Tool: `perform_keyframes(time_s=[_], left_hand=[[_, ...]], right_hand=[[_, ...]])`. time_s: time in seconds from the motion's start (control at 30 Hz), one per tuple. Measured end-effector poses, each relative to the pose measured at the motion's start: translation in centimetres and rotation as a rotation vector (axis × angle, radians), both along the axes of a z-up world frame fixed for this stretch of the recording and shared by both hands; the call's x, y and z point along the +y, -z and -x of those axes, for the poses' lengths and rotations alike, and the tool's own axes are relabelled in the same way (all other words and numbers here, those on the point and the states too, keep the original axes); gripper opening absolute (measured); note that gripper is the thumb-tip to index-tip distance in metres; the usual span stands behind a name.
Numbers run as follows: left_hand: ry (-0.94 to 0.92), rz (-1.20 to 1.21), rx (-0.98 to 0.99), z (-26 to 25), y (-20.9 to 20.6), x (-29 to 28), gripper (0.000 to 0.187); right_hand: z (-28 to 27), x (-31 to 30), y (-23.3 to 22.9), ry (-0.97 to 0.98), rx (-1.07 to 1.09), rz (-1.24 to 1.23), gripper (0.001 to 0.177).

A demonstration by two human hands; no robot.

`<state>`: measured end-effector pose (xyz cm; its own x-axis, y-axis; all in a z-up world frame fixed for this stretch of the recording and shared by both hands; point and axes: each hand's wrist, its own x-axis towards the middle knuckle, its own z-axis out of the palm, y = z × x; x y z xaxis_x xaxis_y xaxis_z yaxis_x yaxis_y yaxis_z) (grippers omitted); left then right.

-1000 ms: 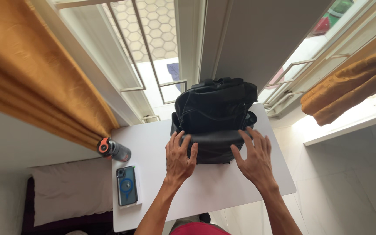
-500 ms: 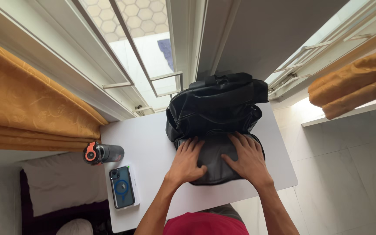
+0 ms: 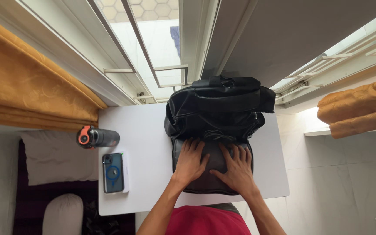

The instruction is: The person packs a backpack on a small white table. They handle a phone and its case, coil charging cables, place a computer mouse and a small round container on the table, open the backpack's compartments, and zip and adjust the bag.

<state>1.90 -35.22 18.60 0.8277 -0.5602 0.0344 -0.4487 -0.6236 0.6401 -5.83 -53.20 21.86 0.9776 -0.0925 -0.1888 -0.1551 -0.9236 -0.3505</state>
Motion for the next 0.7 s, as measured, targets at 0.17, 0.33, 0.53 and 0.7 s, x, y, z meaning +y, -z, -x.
perform_keyframes(time_s=[0.17, 0.33, 0.53, 0.7], left_hand=[[-0.140, 0.072, -0.061, 0.1, 3.3, -2.9, 0.044], [-0.194, -0.057, 0.007, -1.4, 5.1, -6.8, 0.044], [-0.180, -0.059, -0.004, -1.7, 6.1, -9.3, 0.029], [-0.159, -0.087, 0.157, -2.0, 6.3, -9.6, 0.018]], right_hand=[[1.4, -0.1, 3.4, -0.003, -0.201, -0.021, 0.100], [3.2, -0.5, 6.7, -0.028, -0.314, -0.058, 0.096], [4.2, -1.4, 9.2, -0.084, -0.399, -0.108, 0.088], [4.2, -1.9, 8.6, -0.087, -0.366, -0.162, 0.087]])
